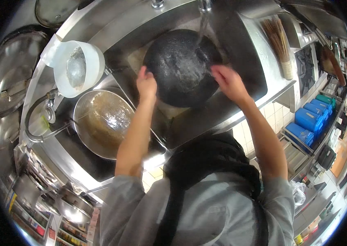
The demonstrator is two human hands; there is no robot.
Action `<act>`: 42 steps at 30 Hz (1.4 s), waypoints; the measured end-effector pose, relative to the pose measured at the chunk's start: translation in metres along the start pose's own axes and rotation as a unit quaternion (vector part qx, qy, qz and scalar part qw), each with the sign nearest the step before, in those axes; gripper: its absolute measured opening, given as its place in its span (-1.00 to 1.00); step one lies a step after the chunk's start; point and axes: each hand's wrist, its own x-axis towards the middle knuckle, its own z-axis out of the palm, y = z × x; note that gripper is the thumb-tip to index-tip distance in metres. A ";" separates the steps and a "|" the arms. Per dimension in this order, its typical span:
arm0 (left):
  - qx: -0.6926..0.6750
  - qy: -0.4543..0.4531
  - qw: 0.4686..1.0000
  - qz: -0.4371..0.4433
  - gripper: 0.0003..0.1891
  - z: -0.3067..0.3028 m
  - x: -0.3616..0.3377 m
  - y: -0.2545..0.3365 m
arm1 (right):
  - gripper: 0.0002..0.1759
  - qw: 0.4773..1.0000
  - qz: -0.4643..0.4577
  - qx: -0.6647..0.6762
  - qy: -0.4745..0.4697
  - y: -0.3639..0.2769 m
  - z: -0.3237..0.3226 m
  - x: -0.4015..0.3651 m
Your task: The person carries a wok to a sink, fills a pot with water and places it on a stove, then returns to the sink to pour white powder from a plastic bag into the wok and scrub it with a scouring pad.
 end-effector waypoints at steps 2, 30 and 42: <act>0.032 -0.044 0.996 0.064 -0.63 0.012 0.008 0.002 | -0.80 0.995 0.102 -0.004 -0.002 0.019 -0.004 -0.041; 0.555 0.061 0.778 0.290 -0.52 -0.193 0.058 0.213 | -0.86 0.970 0.076 -0.224 0.053 0.034 0.006 -0.131; 0.028 0.145 0.918 0.367 -0.59 -0.172 0.004 0.236 | -0.85 0.971 0.081 -0.220 0.045 0.029 0.005 -0.128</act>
